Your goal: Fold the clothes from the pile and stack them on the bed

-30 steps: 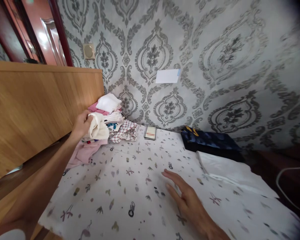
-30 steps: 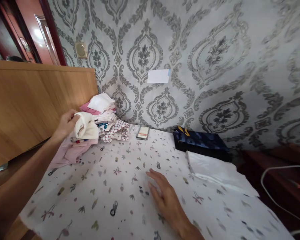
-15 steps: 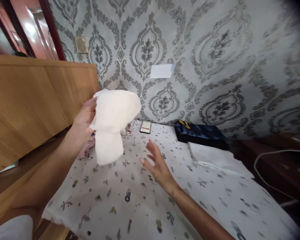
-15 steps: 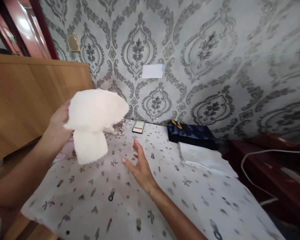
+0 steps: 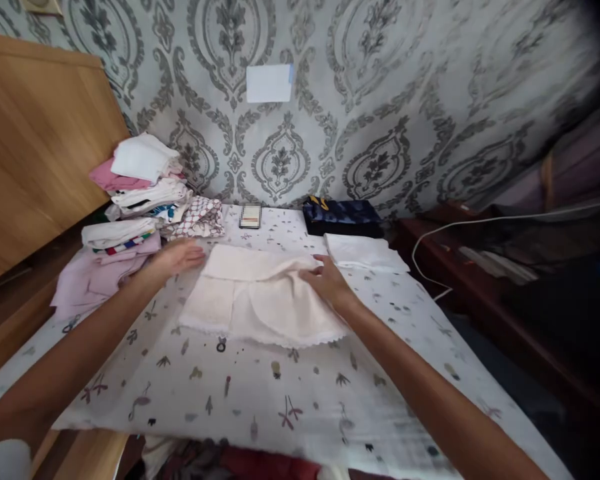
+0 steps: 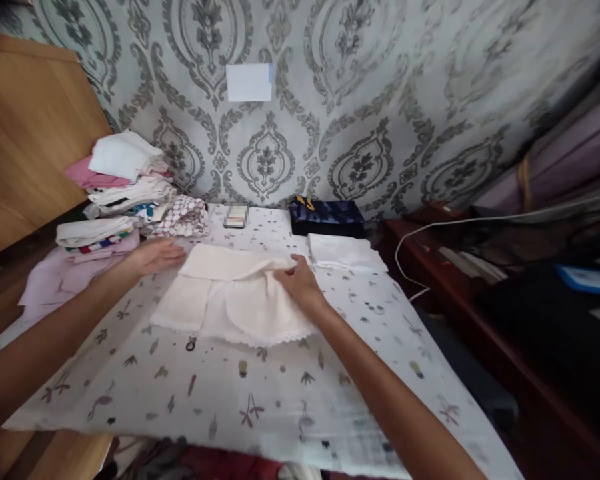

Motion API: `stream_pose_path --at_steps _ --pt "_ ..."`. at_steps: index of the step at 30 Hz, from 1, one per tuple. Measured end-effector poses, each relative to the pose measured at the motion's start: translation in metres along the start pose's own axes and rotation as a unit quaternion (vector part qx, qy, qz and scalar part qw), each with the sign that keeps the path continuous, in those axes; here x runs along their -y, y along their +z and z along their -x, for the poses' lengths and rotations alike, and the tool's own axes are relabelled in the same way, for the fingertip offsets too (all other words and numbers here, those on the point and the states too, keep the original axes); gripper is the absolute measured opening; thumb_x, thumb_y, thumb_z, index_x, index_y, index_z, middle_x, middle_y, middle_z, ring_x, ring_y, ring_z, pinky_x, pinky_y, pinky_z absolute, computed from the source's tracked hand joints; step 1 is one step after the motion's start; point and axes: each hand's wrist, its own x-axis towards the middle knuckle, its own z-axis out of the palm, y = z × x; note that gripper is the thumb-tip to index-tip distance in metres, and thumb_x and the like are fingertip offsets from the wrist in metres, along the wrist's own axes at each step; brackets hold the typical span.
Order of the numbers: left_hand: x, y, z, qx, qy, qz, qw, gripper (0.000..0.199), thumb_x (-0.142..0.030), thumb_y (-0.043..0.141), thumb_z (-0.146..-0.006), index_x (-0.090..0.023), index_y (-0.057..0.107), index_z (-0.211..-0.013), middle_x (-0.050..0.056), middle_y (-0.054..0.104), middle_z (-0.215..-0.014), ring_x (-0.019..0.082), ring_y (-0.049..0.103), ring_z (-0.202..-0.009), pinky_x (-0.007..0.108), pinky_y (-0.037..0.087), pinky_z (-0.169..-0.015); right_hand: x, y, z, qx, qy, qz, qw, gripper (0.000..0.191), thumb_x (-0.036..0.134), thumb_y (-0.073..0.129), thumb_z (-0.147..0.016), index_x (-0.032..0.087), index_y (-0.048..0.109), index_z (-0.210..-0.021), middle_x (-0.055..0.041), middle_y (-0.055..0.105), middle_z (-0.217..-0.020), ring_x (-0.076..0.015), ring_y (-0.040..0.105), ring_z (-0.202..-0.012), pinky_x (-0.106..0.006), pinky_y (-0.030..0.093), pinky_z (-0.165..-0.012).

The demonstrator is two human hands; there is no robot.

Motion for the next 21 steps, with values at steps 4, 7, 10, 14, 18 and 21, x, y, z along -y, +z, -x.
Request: stream_pose_path --at_steps 4,7,10,14,18,21 --pt "0.014 -0.002 0.016 -0.017 -0.053 -0.020 0.998 0.022 -0.014 0.072 -0.074 -0.020 0.052 -0.082 0.001 0.066 -0.075 0.014 0.068 -0.070 0.027 0.057 -0.067 -0.027 0.001 0.000 -0.042 -0.141 0.276 0.950 0.067 0.037 0.063 -0.084 0.023 0.041 -0.147 -0.0153 0.057 -0.134 -0.0344 0.059 -0.117 -0.050 0.047 -0.096" --pt "0.015 0.000 0.033 -0.021 -0.061 -0.083 0.994 0.032 -0.018 0.078 -0.068 -0.020 0.057 -0.091 -0.001 0.066 -0.078 0.014 0.067 -0.071 0.024 0.054 -0.065 -0.020 0.011 -0.001 -0.003 -0.276 0.354 0.894 0.057 0.026 0.058 -0.088 0.019 0.047 -0.143 -0.0187 0.048 -0.147 -0.0360 0.044 -0.135 -0.053 0.039 -0.107" --pt "0.014 0.002 0.054 0.009 -0.093 -0.122 0.988 0.045 -0.024 0.085 -0.058 -0.019 0.062 -0.097 0.001 0.070 -0.083 0.018 0.069 -0.074 0.026 0.054 -0.065 0.000 0.027 -0.005 0.068 -0.346 0.408 0.842 0.048 0.019 0.055 -0.090 0.015 0.052 -0.138 -0.0195 0.050 -0.147 -0.0335 0.042 -0.136 -0.050 0.033 -0.111" --pt "0.017 0.007 0.083 0.129 -0.206 -0.050 0.969 0.046 -0.030 0.089 -0.051 -0.016 0.068 -0.090 0.011 0.077 -0.088 0.029 0.074 -0.086 0.036 0.059 -0.077 0.025 0.045 -0.017 0.128 -0.313 0.425 0.840 0.029 0.012 0.048 -0.093 0.015 0.065 -0.117 -0.0163 0.066 -0.124 -0.0310 0.055 -0.121 -0.044 0.038 -0.102" --pt "0.027 0.019 0.102 0.163 -0.235 -0.037 0.958 0.034 -0.035 0.087 -0.058 -0.019 0.072 -0.083 0.011 0.079 -0.088 0.031 0.075 -0.089 0.036 0.060 -0.074 0.048 0.047 -0.035 0.111 -0.271 0.393 0.872 0.024 0.015 0.044 -0.097 0.015 0.067 -0.104 -0.0153 0.072 -0.104 -0.0294 0.065 -0.101 -0.039 0.046 -0.085" --pt "0.027 0.029 0.105 0.168 -0.208 -0.029 0.963 0.030 -0.030 0.085 -0.057 -0.023 0.073 -0.084 0.008 0.079 -0.089 0.031 0.075 -0.087 0.037 0.061 -0.074 0.069 0.037 -0.049 0.079 -0.260 0.360 0.892 0.025 0.021 0.042 -0.100 0.015 0.066 -0.100 -0.0135 0.072 -0.097 -0.0273 0.066 -0.094 -0.036 0.047 -0.079"
